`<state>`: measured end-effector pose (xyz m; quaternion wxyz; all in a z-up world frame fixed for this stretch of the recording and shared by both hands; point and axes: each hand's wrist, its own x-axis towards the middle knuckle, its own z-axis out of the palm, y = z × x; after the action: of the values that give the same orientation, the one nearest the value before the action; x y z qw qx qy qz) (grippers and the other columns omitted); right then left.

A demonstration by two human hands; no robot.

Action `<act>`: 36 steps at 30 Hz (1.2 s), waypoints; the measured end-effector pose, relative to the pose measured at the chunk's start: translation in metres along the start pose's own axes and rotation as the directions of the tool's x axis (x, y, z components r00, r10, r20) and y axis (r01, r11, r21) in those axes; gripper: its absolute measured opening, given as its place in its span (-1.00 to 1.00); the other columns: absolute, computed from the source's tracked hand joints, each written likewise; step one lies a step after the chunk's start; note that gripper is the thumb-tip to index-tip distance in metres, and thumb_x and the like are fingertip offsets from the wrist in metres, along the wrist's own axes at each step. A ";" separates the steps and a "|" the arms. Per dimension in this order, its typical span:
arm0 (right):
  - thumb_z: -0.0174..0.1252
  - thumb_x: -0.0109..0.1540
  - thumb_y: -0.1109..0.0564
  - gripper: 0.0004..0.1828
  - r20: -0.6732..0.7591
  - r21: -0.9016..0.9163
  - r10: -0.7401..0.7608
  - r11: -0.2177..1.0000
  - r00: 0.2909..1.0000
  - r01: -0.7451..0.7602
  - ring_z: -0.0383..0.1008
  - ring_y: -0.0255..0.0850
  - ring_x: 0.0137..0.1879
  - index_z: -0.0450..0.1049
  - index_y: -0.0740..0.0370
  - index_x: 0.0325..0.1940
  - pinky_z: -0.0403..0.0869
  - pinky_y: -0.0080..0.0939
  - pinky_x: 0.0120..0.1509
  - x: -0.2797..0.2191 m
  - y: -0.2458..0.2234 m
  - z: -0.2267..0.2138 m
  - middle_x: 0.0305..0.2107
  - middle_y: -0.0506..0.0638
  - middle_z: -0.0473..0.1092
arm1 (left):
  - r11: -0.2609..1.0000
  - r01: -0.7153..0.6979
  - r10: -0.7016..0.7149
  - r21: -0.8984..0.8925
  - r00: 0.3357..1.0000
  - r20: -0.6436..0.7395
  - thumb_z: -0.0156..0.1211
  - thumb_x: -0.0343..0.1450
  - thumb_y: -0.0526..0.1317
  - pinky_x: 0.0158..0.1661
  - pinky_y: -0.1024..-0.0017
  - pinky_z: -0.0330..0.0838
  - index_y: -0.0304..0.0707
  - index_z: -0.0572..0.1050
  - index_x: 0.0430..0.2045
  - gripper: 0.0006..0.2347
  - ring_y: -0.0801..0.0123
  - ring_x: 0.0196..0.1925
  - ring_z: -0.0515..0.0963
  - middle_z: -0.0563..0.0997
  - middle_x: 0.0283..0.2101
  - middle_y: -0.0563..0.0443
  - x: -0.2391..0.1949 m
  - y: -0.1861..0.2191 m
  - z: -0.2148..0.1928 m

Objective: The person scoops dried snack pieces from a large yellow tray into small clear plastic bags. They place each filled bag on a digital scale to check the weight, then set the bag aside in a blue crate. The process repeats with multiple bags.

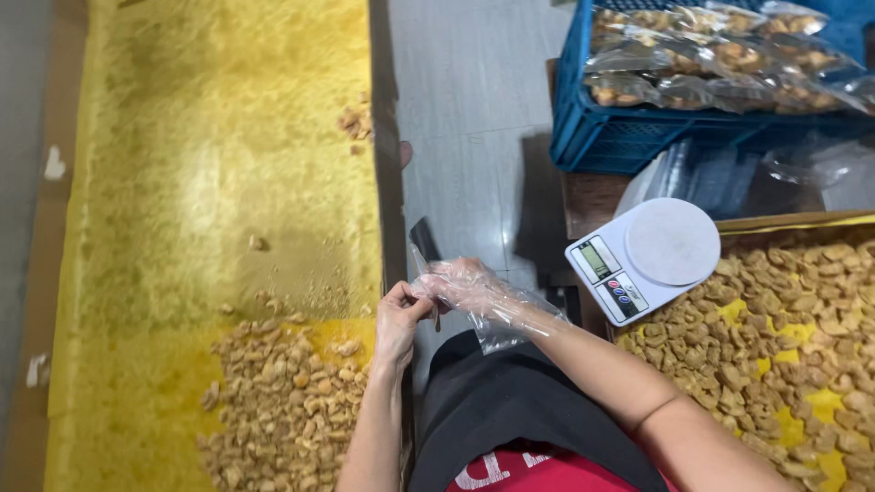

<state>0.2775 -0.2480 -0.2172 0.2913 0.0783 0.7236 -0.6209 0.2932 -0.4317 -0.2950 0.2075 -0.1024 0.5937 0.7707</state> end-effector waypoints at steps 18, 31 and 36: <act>0.09 0.30 -0.09 -0.63 -0.067 -0.486 -0.296 0.844 0.953 0.228 0.56 0.07 -0.37 0.54 0.31 -0.21 0.46 0.02 -0.22 -0.032 0.073 0.105 -0.47 0.25 0.48 | 0.425 -0.257 0.743 0.868 0.647 -0.172 0.10 0.44 -0.44 -0.30 0.11 0.49 -0.25 0.58 0.02 -0.71 -0.04 -0.35 0.60 0.59 -0.43 -0.27 -0.128 -0.041 0.005; 0.10 0.33 -0.10 -0.63 -0.189 -0.551 -0.361 0.809 0.913 0.205 0.54 0.14 -0.35 0.57 0.25 -0.10 0.44 0.08 -0.23 -0.049 0.058 0.130 -0.47 0.29 0.49 | 0.297 -0.112 0.797 0.948 0.576 -0.182 0.10 0.39 -0.47 -0.35 0.22 0.54 -0.44 0.16 0.37 -0.43 0.02 -0.30 0.59 0.59 -0.19 -0.24 -0.170 -0.054 -0.010; 0.11 0.35 0.06 -0.77 0.002 -0.461 -0.544 0.744 0.839 0.483 0.58 -0.04 -0.36 0.56 0.20 -0.01 0.50 -0.04 -0.25 -0.068 0.046 0.143 -0.43 0.20 0.55 | 0.487 0.167 0.457 0.857 0.788 -0.413 -0.04 0.45 -0.57 -0.22 0.19 0.63 -0.22 -0.04 0.49 -0.34 0.08 -0.24 0.58 0.33 0.15 -0.37 -0.180 -0.058 -0.016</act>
<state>0.4020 -0.3564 -0.2299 0.0701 -0.1519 0.8564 -0.4884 0.4781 -0.4703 -0.2770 -0.0377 -0.1666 0.9352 0.3102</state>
